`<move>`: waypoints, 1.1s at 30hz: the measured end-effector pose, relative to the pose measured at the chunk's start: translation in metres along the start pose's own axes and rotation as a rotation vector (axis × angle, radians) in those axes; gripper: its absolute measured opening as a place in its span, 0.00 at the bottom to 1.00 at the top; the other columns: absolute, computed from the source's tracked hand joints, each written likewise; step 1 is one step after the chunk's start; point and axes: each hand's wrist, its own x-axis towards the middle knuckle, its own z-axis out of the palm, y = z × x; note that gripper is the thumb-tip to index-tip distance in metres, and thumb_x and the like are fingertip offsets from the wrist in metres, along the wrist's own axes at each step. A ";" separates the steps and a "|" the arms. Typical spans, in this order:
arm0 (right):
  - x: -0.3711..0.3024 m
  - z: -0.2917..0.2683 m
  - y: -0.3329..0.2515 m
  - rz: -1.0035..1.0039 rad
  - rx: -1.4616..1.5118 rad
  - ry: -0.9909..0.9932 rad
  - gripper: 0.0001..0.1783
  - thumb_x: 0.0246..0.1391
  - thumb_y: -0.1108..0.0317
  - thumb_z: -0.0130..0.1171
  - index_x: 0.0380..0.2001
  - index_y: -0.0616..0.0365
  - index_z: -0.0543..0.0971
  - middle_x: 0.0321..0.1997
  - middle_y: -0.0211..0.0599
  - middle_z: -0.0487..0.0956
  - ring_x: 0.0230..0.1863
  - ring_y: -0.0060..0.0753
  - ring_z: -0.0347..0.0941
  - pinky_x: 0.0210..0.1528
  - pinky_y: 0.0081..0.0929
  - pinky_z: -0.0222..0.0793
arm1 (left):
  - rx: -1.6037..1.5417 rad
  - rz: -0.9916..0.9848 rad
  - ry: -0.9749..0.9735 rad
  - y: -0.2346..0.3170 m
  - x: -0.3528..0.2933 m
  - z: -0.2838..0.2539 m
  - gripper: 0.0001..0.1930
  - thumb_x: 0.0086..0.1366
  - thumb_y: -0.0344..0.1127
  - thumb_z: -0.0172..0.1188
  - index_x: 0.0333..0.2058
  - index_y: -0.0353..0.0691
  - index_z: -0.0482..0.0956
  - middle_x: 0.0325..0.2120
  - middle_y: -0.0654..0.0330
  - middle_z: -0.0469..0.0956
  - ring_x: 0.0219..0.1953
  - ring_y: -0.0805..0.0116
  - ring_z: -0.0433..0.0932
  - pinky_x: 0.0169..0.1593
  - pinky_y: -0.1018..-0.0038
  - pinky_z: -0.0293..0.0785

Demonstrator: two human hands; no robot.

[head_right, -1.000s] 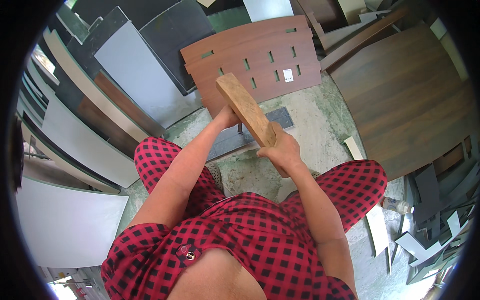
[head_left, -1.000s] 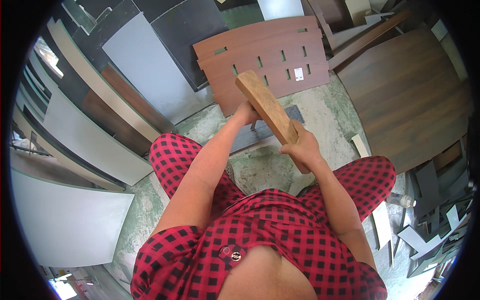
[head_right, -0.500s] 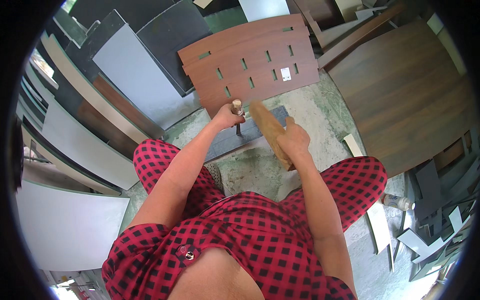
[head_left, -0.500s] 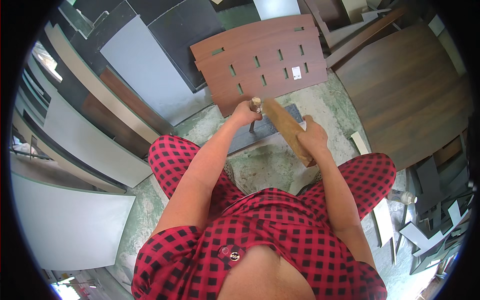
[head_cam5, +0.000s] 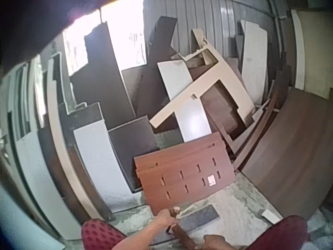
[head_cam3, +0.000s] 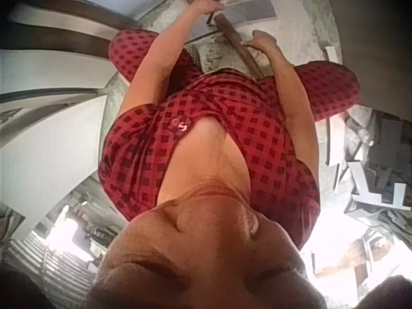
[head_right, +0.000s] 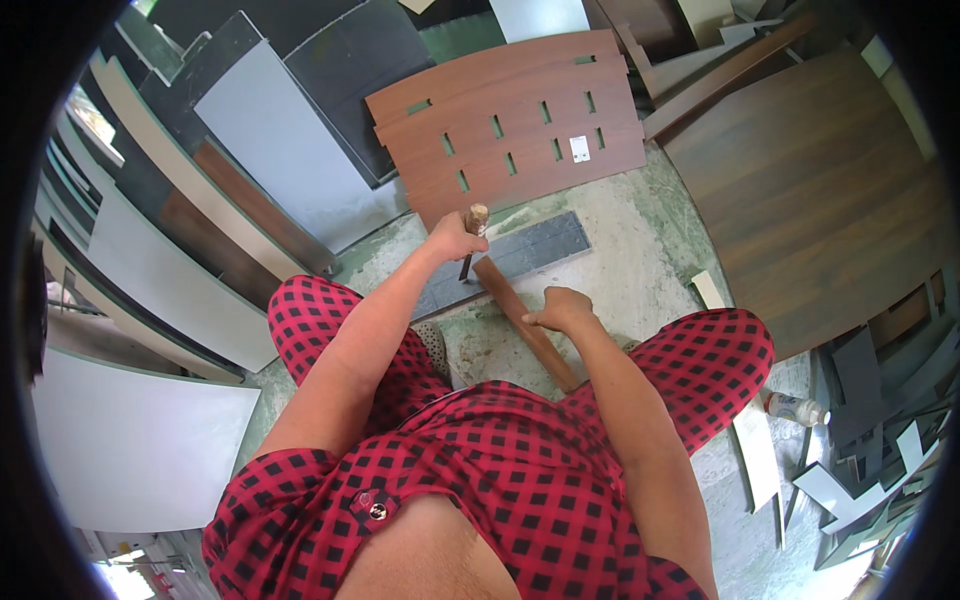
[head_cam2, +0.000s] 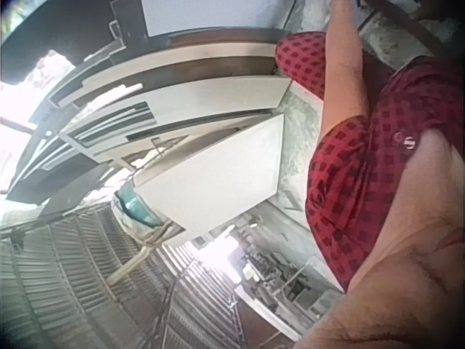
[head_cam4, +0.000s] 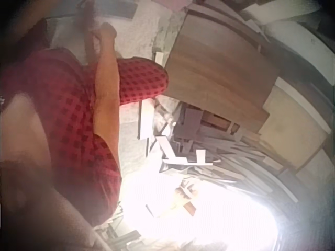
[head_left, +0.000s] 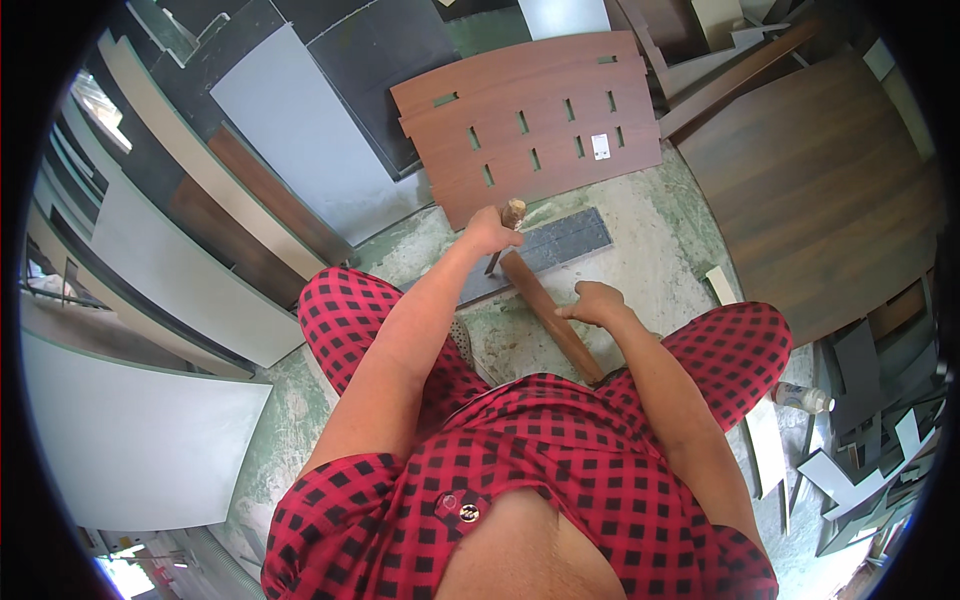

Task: Manually hammering a wooden joint or pin into a larger piece of wood.

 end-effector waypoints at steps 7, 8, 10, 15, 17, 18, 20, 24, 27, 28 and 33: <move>0.024 0.049 -0.013 -0.027 -0.221 -0.305 0.44 0.30 0.37 0.71 0.46 0.58 0.77 0.47 0.45 0.79 0.49 0.41 0.77 0.47 0.38 0.74 | -0.005 -0.007 0.024 0.020 -0.007 -0.022 0.20 0.36 0.40 0.71 0.25 0.30 0.78 0.24 0.48 0.79 0.31 0.55 0.80 0.36 0.67 0.74; 0.024 0.063 -0.010 0.013 -0.201 -0.271 0.43 0.30 0.38 0.71 0.45 0.58 0.77 0.47 0.44 0.79 0.49 0.42 0.77 0.48 0.38 0.74 | -0.009 0.016 0.054 0.014 -0.003 -0.020 0.21 0.36 0.39 0.71 0.28 0.30 0.78 0.27 0.48 0.80 0.33 0.54 0.80 0.38 0.66 0.74; 0.024 0.072 0.000 0.037 -0.195 -0.245 0.42 0.30 0.38 0.71 0.45 0.58 0.78 0.47 0.43 0.80 0.49 0.43 0.77 0.49 0.39 0.73 | -0.048 0.029 0.065 0.014 0.000 -0.021 0.22 0.37 0.39 0.71 0.30 0.31 0.78 0.28 0.48 0.80 0.34 0.55 0.80 0.39 0.66 0.74; 0.038 0.085 0.021 0.056 -0.100 -0.270 0.36 0.25 0.53 0.75 0.42 0.61 0.79 0.46 0.44 0.80 0.48 0.42 0.78 0.50 0.38 0.72 | -0.164 0.010 0.033 0.002 -0.006 -0.033 0.25 0.37 0.38 0.69 0.38 0.37 0.78 0.32 0.50 0.80 0.37 0.56 0.79 0.43 0.67 0.73; 0.050 0.093 0.029 0.115 -0.041 -0.229 0.34 0.25 0.57 0.75 0.41 0.62 0.80 0.44 0.45 0.81 0.46 0.42 0.78 0.49 0.38 0.72 | -0.156 -0.030 0.037 0.003 -0.005 -0.035 0.25 0.37 0.37 0.69 0.38 0.37 0.78 0.32 0.51 0.80 0.37 0.57 0.79 0.42 0.67 0.74; 0.054 0.095 0.035 0.176 0.034 -0.185 0.32 0.25 0.61 0.74 0.40 0.62 0.80 0.42 0.47 0.81 0.45 0.43 0.79 0.48 0.38 0.72 | -0.136 -0.067 0.033 0.004 -0.005 -0.036 0.25 0.37 0.37 0.69 0.38 0.37 0.78 0.33 0.51 0.80 0.37 0.57 0.79 0.42 0.67 0.74; 0.053 0.069 0.028 0.176 0.128 -0.191 0.29 0.28 0.62 0.73 0.39 0.64 0.80 0.41 0.48 0.81 0.43 0.42 0.79 0.47 0.39 0.72 | -0.155 -0.080 0.055 -0.003 -0.007 -0.040 0.25 0.37 0.37 0.69 0.38 0.37 0.78 0.33 0.51 0.80 0.38 0.58 0.79 0.43 0.67 0.74; 0.065 0.050 0.068 0.244 1.109 -0.191 0.22 0.40 0.64 0.68 0.38 0.67 0.79 0.34 0.47 0.80 0.34 0.40 0.77 0.40 0.39 0.72 | -0.147 -0.055 0.058 -0.003 -0.001 -0.038 0.27 0.37 0.37 0.70 0.40 0.37 0.79 0.35 0.50 0.80 0.39 0.57 0.79 0.44 0.67 0.74; 0.067 0.047 0.078 0.185 1.385 -0.100 0.29 0.42 0.59 0.67 0.46 0.67 0.74 0.40 0.47 0.79 0.37 0.41 0.76 0.42 0.40 0.72 | -0.157 0.026 0.148 -0.002 0.003 -0.029 0.21 0.38 0.37 0.69 0.34 0.35 0.79 0.25 0.57 0.78 0.25 0.68 0.76 0.28 0.70 0.72; 0.063 0.043 0.069 0.146 1.395 -0.037 0.36 0.41 0.55 0.68 0.50 0.67 0.71 0.44 0.49 0.78 0.39 0.41 0.76 0.44 0.39 0.72 | -0.156 0.023 0.148 -0.004 0.003 -0.028 0.21 0.38 0.37 0.69 0.34 0.35 0.79 0.25 0.57 0.78 0.25 0.68 0.76 0.28 0.70 0.72; 0.023 0.018 0.006 0.026 0.424 0.159 0.57 0.27 0.44 0.74 0.58 0.65 0.63 0.44 0.51 0.77 0.50 0.49 0.74 0.51 0.38 0.69 | -0.155 -0.004 0.093 -0.010 0.003 -0.026 0.21 0.38 0.35 0.70 0.34 0.35 0.79 0.26 0.58 0.79 0.25 0.68 0.76 0.29 0.70 0.73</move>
